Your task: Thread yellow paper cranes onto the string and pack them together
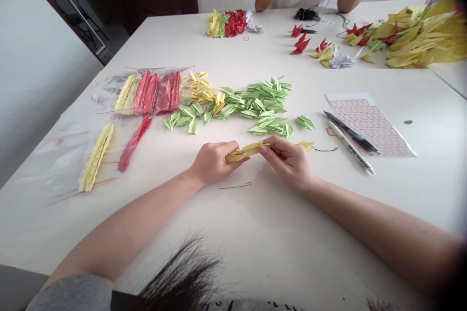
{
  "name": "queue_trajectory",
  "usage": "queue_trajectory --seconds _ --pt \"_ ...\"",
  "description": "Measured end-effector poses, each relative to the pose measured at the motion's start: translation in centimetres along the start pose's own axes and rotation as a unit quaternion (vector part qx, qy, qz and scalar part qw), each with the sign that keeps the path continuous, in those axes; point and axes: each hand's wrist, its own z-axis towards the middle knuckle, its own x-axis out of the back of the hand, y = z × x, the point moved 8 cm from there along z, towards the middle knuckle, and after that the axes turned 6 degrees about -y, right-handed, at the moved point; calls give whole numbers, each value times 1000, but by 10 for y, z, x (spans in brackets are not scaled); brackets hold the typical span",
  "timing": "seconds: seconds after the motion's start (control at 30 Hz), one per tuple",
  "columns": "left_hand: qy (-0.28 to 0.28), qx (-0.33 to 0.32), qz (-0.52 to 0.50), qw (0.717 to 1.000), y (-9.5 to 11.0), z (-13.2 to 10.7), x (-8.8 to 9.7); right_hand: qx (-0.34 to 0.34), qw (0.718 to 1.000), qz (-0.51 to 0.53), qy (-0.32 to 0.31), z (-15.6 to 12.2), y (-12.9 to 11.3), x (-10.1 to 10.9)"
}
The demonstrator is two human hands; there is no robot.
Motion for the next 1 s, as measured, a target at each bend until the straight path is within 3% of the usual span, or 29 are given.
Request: queue_trajectory --seconds 0.5,1.0 --pt "-21 24 -22 999 -5 1 -4 -5 999 -41 -33 0 8 -4" --pt "-8 -20 8 1000 0 -2 -4 103 990 -79 -62 1 -5 -1"
